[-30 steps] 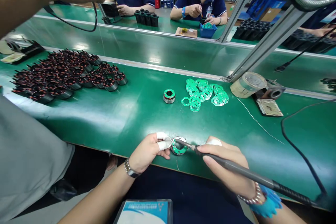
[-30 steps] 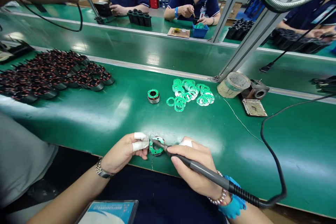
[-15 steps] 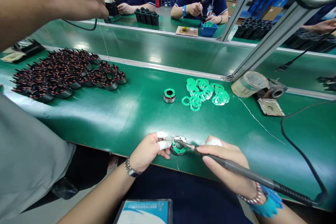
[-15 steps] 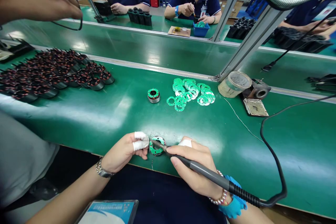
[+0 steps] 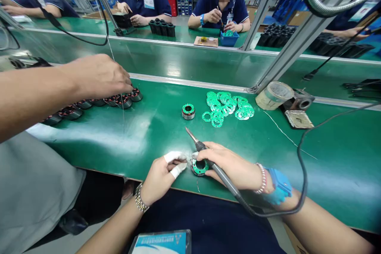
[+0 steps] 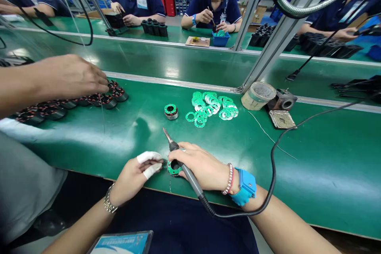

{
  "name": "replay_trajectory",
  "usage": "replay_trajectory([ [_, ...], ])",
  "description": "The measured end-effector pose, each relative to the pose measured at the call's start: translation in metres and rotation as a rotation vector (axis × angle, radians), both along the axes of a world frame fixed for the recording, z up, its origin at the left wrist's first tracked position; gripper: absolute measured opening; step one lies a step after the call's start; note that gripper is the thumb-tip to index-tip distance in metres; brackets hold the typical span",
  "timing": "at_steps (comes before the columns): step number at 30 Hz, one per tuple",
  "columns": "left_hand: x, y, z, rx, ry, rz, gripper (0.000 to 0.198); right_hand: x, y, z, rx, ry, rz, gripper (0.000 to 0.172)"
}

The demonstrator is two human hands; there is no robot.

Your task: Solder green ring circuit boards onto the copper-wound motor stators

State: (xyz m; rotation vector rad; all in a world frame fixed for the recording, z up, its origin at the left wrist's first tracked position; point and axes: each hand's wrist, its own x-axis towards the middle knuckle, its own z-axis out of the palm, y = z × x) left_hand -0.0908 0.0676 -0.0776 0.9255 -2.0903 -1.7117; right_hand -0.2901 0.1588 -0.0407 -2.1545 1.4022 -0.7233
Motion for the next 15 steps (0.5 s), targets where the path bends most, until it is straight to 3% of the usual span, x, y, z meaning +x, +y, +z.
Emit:
replay_trajectory([
  [2,0.007,0.001,-0.001,-0.249,0.062,-0.157,0.014,0.0,0.001,-0.002,-0.011,-0.022,-0.027,0.032],
  [5,0.008,0.004,0.001,-0.34,0.112,-0.316,0.014,0.003,0.007,-0.008,-0.034,-0.049,-0.091,0.036],
  [8,0.0,0.006,0.003,-0.179,0.082,-0.238,0.007,0.014,0.018,-0.016,-0.082,-0.019,-0.232,0.038],
  [11,-0.011,0.007,0.006,0.154,0.038,-0.105,0.008,0.028,0.028,-0.023,-0.139,0.007,-0.391,0.039],
  [15,-0.016,0.005,0.008,0.403,0.055,-0.044,0.013,0.035,0.027,-0.025,-0.187,-0.099,-0.408,0.027],
])
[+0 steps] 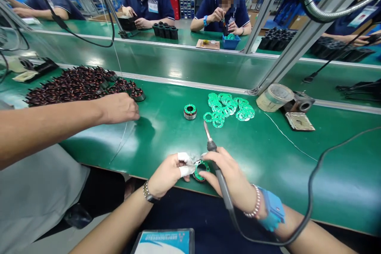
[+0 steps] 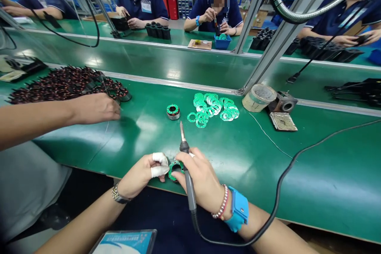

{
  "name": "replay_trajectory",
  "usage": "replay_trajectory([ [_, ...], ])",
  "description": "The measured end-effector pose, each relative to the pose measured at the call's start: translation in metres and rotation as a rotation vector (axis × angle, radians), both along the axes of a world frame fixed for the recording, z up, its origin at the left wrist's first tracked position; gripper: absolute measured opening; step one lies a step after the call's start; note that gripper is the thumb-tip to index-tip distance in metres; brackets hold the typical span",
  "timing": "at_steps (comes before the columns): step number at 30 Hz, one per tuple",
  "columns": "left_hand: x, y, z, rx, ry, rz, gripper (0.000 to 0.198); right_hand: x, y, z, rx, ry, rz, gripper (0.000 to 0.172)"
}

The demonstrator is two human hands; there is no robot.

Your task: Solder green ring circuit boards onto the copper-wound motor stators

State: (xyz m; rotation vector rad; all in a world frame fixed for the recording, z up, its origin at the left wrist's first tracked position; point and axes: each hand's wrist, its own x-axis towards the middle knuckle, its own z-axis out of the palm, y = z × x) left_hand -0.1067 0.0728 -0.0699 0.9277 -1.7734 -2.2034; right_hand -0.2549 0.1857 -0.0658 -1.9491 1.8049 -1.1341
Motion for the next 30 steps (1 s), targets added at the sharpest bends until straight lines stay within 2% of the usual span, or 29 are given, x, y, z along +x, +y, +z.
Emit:
replay_trajectory([
  [3,0.001,-0.001,0.0,0.044,0.019,0.007,0.015,-0.001,-0.011,0.001,-0.035,-0.033,0.078,0.021],
  [7,0.003,0.001,0.002,0.061,-0.003,0.015,0.019,-0.002,-0.022,-0.001,-0.027,-0.011,0.155,0.024],
  [11,0.003,0.003,0.002,0.052,-0.032,0.046,0.019,-0.001,-0.021,0.0,-0.05,-0.005,0.189,0.026],
  [17,0.001,0.006,0.0,0.009,-0.065,0.079,0.01,-0.012,0.0,0.02,-0.159,-0.076,0.046,0.016],
  [23,0.0,0.006,0.001,0.008,-0.095,0.095,0.006,-0.024,0.033,0.023,-0.15,0.002,0.047,0.034],
  [30,-0.001,0.006,0.001,0.002,-0.104,0.105,0.005,-0.019,0.04,0.024,-0.061,-0.06,0.079,0.027],
])
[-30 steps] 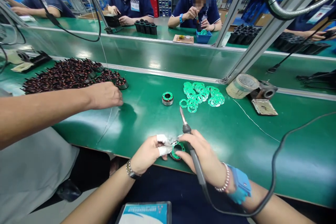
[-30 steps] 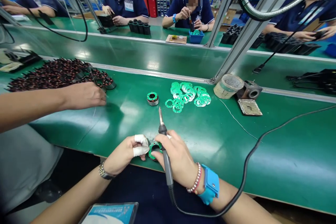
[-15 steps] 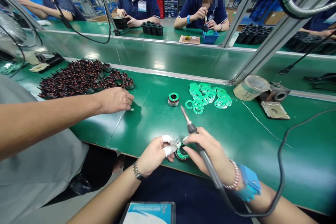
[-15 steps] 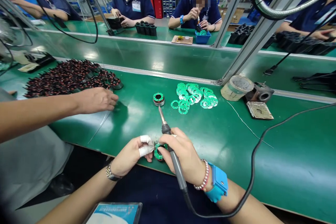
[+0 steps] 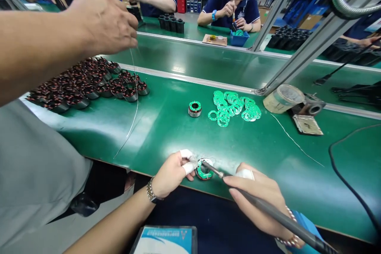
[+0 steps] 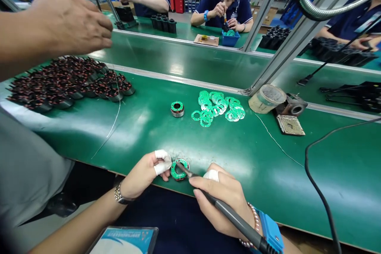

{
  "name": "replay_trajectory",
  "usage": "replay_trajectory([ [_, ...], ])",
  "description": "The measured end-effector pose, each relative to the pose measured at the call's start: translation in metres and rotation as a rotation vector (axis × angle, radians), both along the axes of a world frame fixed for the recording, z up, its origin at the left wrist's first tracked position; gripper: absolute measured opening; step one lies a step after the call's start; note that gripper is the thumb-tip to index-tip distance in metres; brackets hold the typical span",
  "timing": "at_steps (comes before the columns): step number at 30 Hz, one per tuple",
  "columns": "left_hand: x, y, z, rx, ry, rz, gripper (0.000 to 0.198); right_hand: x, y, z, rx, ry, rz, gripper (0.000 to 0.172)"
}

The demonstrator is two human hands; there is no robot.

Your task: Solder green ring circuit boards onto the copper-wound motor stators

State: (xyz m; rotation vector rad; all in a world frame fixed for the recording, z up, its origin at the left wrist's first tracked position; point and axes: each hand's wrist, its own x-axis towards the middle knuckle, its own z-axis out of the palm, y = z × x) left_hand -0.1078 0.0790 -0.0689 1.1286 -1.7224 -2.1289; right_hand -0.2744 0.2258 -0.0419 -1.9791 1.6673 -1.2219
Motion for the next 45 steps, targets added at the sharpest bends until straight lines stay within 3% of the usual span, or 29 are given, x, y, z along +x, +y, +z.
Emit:
replay_trajectory([
  [17,0.0,0.0,-0.003,-0.006,0.002,0.006,0.006,0.001,-0.004,0.005,-0.049,0.022,-0.012,0.025],
  [24,0.0,0.0,-0.005,-0.008,0.016,0.007,0.009,0.004,-0.009,-0.015,-0.066,-0.022,-0.153,0.024],
  [29,0.002,-0.001,-0.003,0.004,0.048,-0.01,0.014,0.023,-0.033,-0.032,0.104,-0.053,-0.067,0.047],
  [35,0.007,-0.005,-0.006,0.031,0.178,-0.076,0.018,0.021,-0.041,-0.036,0.154,-0.105,0.024,0.045],
  [37,0.011,-0.008,-0.006,-0.102,0.155,-0.139,0.018,0.018,-0.04,-0.035,0.156,-0.114,0.038,0.047],
  [42,0.021,-0.017,-0.005,-0.845,0.065,-0.35,0.019,0.018,-0.04,-0.036,0.165,-0.112,0.047,0.048],
  [45,0.024,-0.018,-0.01,-1.127,0.076,-0.417,0.023,0.018,-0.041,-0.036,0.165,-0.105,0.048,0.047],
])
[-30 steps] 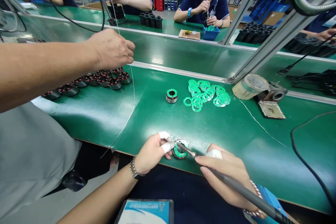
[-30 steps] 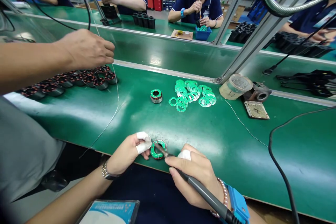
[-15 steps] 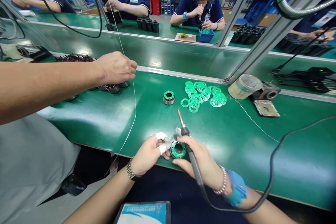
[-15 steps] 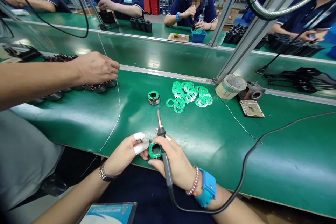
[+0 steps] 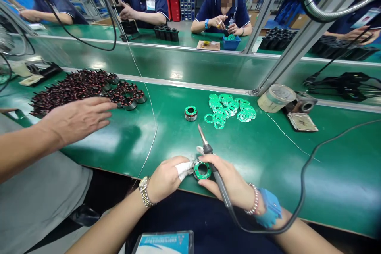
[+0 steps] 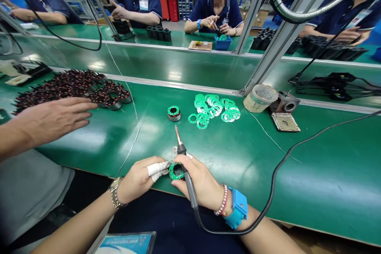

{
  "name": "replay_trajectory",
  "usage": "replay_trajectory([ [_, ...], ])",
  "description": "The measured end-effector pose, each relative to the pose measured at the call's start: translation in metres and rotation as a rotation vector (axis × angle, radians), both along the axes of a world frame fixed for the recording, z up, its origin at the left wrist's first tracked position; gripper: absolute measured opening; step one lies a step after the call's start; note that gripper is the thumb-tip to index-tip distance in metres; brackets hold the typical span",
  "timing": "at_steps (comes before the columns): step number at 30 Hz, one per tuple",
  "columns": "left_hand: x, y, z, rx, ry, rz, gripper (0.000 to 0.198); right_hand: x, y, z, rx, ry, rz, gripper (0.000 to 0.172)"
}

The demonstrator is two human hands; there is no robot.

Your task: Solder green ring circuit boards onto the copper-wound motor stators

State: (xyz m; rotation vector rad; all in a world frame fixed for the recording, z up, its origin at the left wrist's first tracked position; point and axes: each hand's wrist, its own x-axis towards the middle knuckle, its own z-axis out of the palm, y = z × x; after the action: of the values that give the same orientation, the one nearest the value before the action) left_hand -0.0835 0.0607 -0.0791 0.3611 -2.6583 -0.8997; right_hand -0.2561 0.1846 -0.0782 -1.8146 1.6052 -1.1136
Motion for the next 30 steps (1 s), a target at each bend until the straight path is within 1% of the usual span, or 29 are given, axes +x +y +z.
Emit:
replay_trajectory([
  [3,0.001,0.004,-0.009,-0.197,0.063,0.036,0.024,0.0,-0.001,0.0,-0.013,0.0,0.0,0.045],
  [5,0.0,0.009,-0.014,-0.265,0.129,0.083,0.021,0.0,-0.001,0.0,-0.013,-0.002,-0.003,0.046],
  [7,-0.004,0.017,-0.016,-0.284,0.183,0.14,0.015,0.0,0.0,-0.001,-0.012,0.0,-0.009,0.047],
  [9,-0.008,0.025,-0.016,-0.263,0.195,0.225,0.009,0.001,0.001,-0.001,-0.015,0.004,-0.025,0.046],
  [11,-0.01,0.033,-0.014,-0.225,0.181,0.323,0.008,0.003,0.002,-0.002,-0.024,0.01,-0.052,0.044],
  [13,-0.009,0.041,-0.014,-0.194,0.174,0.363,0.008,0.005,0.003,-0.003,-0.036,0.014,-0.079,0.043],
  [17,0.0,0.05,-0.02,-0.177,0.171,0.277,0.026,0.006,0.004,-0.007,-0.054,0.01,-0.104,0.042],
  [20,0.004,0.05,-0.026,-0.135,0.159,0.245,0.032,0.002,0.001,-0.006,-0.044,-0.001,-0.052,0.042],
  [23,0.004,0.049,-0.027,-0.001,0.144,0.212,0.029,-0.006,-0.001,-0.002,-0.051,0.002,0.008,0.041],
  [26,0.003,0.044,-0.023,0.184,0.132,0.197,0.029,-0.012,0.001,0.0,-0.059,0.036,-0.022,0.044],
  [27,0.001,0.041,-0.021,0.206,0.13,0.19,0.031,-0.013,0.002,0.0,-0.052,0.047,-0.03,0.045],
  [28,-0.001,0.036,-0.019,0.186,0.13,0.173,0.032,-0.014,0.004,0.0,-0.043,0.052,-0.03,0.046],
  [30,-0.006,0.025,-0.013,0.036,0.131,0.091,0.031,-0.016,0.006,-0.001,-0.026,0.056,-0.016,0.048],
])
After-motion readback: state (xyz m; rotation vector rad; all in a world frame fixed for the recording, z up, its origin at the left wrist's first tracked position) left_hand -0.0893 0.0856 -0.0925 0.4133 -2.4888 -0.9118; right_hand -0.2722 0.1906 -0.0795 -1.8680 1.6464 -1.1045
